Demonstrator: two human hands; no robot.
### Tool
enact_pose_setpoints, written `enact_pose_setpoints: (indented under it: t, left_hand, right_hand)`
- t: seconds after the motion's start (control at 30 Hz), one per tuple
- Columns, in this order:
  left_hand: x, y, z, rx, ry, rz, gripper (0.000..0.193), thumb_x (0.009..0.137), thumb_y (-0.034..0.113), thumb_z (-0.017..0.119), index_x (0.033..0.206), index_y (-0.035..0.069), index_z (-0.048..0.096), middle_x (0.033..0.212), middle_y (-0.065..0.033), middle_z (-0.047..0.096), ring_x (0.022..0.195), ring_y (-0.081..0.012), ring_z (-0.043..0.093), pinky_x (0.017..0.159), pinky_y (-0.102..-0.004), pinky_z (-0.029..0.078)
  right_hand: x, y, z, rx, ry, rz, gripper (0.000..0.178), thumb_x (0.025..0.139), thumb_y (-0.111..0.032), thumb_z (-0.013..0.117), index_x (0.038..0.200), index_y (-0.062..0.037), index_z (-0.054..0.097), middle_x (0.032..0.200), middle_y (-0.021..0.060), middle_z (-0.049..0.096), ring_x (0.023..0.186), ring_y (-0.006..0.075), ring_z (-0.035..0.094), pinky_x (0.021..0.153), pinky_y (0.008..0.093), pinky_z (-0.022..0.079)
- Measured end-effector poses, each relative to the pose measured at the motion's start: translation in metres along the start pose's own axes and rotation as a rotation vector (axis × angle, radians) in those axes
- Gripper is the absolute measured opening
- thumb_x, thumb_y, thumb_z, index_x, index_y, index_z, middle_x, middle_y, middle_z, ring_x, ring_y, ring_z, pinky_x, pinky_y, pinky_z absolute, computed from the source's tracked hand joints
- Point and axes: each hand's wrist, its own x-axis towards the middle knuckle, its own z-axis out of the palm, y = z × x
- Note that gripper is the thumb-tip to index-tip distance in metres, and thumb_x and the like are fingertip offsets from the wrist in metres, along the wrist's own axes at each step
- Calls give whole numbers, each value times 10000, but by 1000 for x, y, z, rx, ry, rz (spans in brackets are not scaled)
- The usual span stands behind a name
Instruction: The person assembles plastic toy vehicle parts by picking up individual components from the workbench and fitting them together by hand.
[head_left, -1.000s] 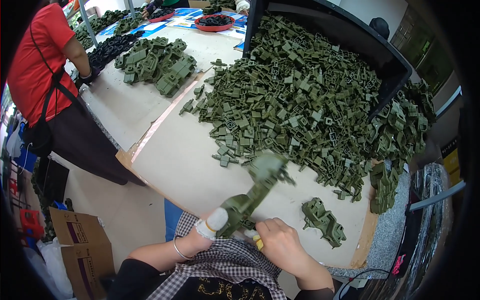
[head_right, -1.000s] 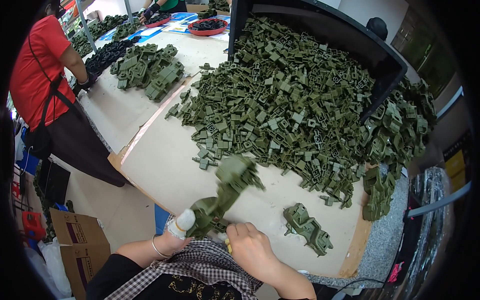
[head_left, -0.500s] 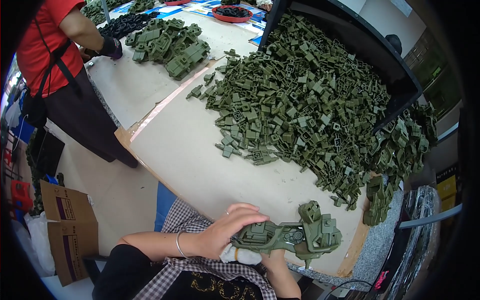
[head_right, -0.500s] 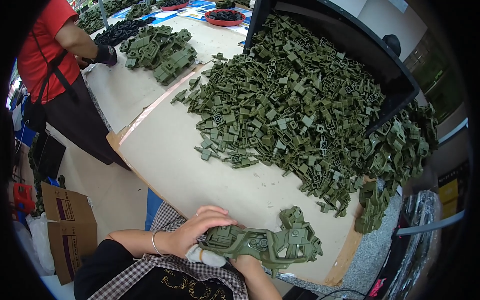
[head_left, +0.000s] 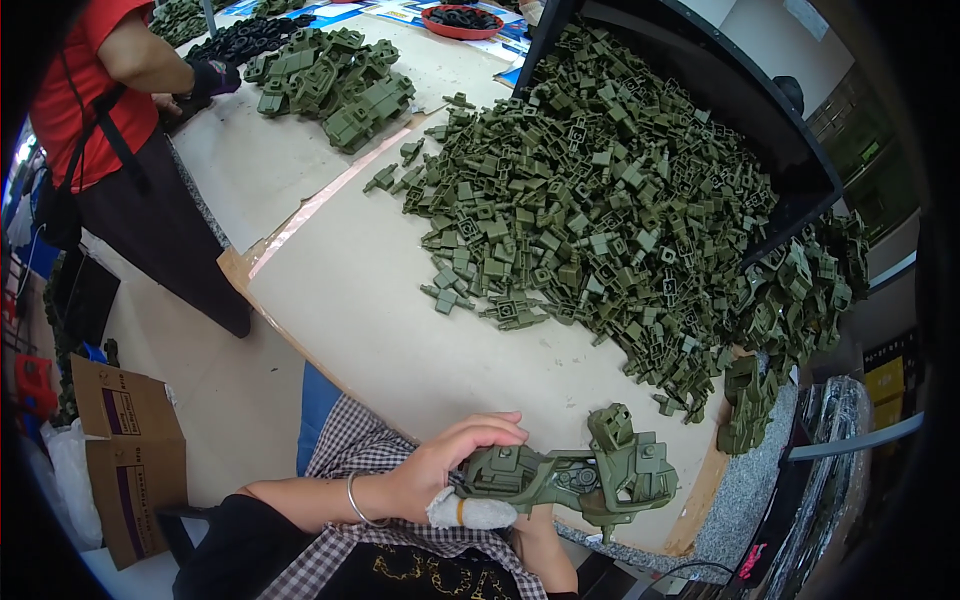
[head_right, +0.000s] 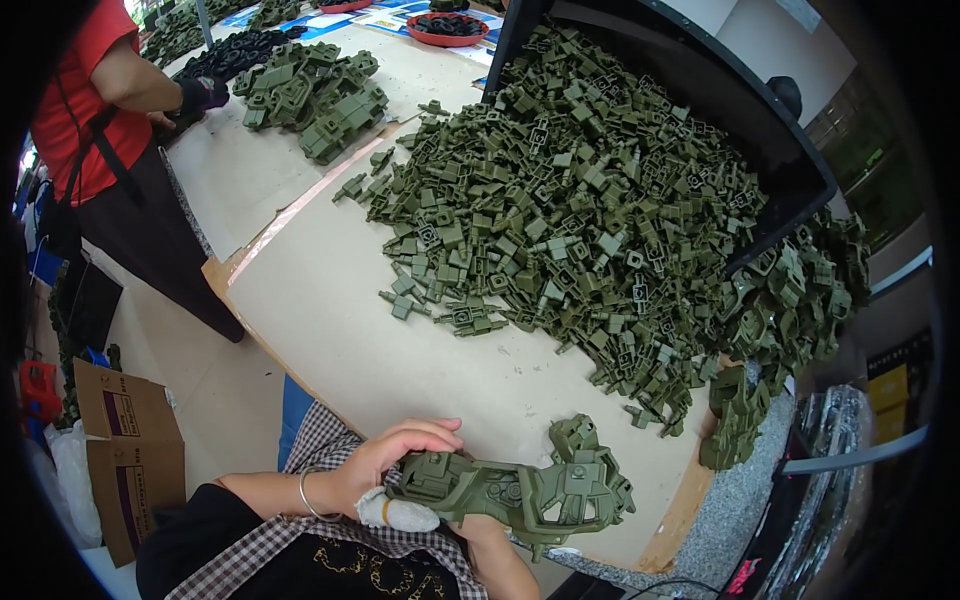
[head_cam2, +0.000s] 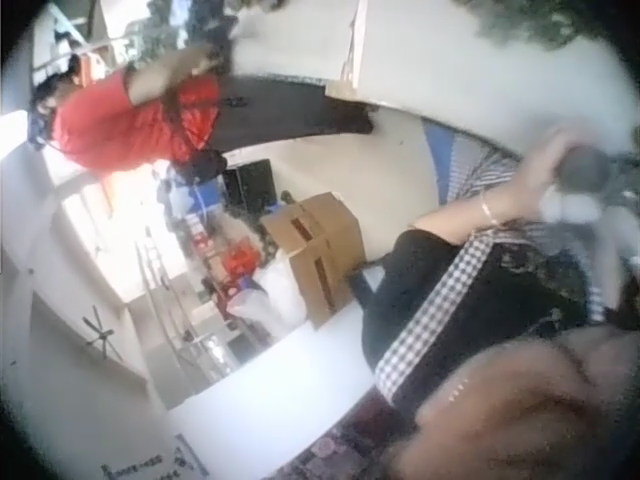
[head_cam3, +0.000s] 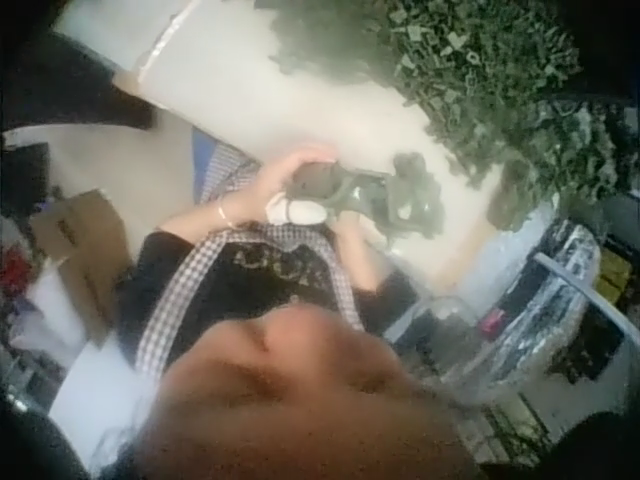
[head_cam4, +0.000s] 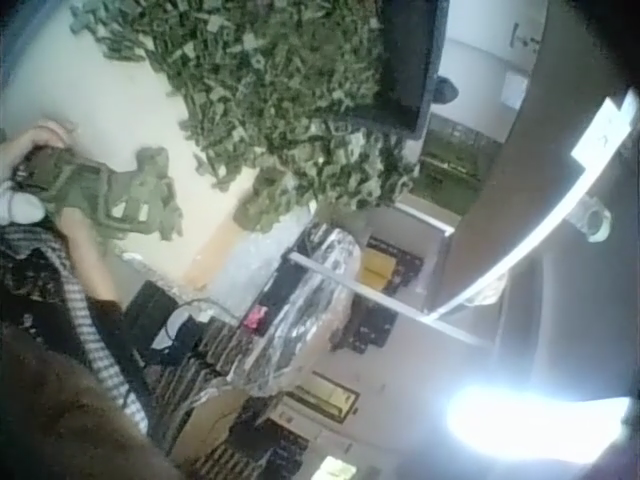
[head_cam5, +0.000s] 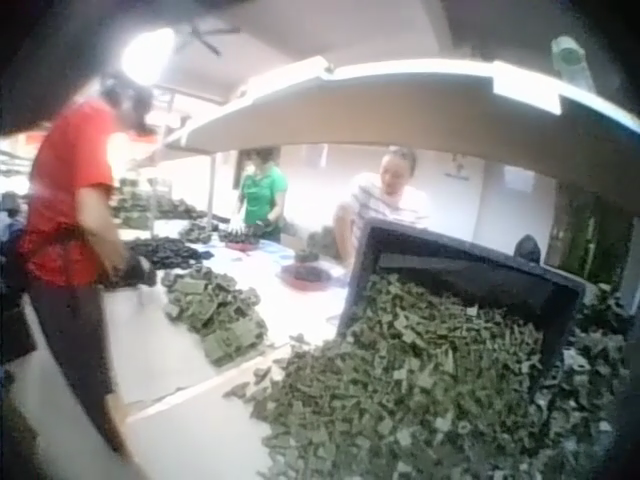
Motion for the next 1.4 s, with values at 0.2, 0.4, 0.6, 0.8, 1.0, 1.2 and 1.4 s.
enact_pose_setpoints:
  t: [0.2,0.4,0.6,0.8,1.0,1.2,1.4]
  left_hand:
    - [1,-17,-15,-92,-78,-106,669,690,170,722,1244,8,384,1282,-123,413,1287,-292,275,1049,-390,246]
    - [0,-8,-15,-58,-116,-145,666,702,176,713,1255,24,374,1306,-124,393,1317,-297,204,1061,-393,214]
    - [-1,-20,-11,-82,-48,-93,667,710,181,711,1263,39,366,1317,-125,385,1328,-302,165,1063,-398,197]
    - [-11,-37,-1,-462,-44,-223,642,741,136,683,1277,40,342,1385,-131,273,1317,-270,203,1061,-398,195]
    - [2,-24,-14,-445,-143,-263,742,762,160,670,1326,15,209,1355,-186,293,1226,-263,359,999,-394,314]
    - [-13,-43,-33,-846,108,-418,605,758,232,674,1245,68,355,1120,-185,516,974,-323,564,882,-454,441]
    - [2,-28,-30,-859,154,-314,740,765,563,556,1265,61,344,1163,-176,486,1027,-284,522,891,-448,435]
  right_hand:
    - [90,-31,22,-101,-29,-44,154,777,-24,553,928,1,567,874,106,604,805,218,585,684,335,458]
    - [94,-30,6,-219,-39,-74,128,785,-29,549,908,0,569,859,104,603,796,219,584,673,340,455]
    - [89,-19,10,-257,-108,-31,247,728,-10,592,974,-25,575,911,100,609,833,207,584,687,309,457]
    - [71,-19,-21,-20,-18,-92,144,727,-63,588,853,1,561,788,154,590,719,273,580,625,349,459]
    - [70,-63,-16,-549,-218,-62,159,707,-108,593,802,5,534,746,191,580,732,352,582,639,403,475]
    - [19,-51,-85,-551,299,-118,587,718,-209,704,1208,-17,443,1060,136,516,996,293,494,849,383,413]
    - [10,-7,-101,-1033,484,99,676,659,-219,744,1213,4,427,1064,198,454,944,352,447,830,394,394]
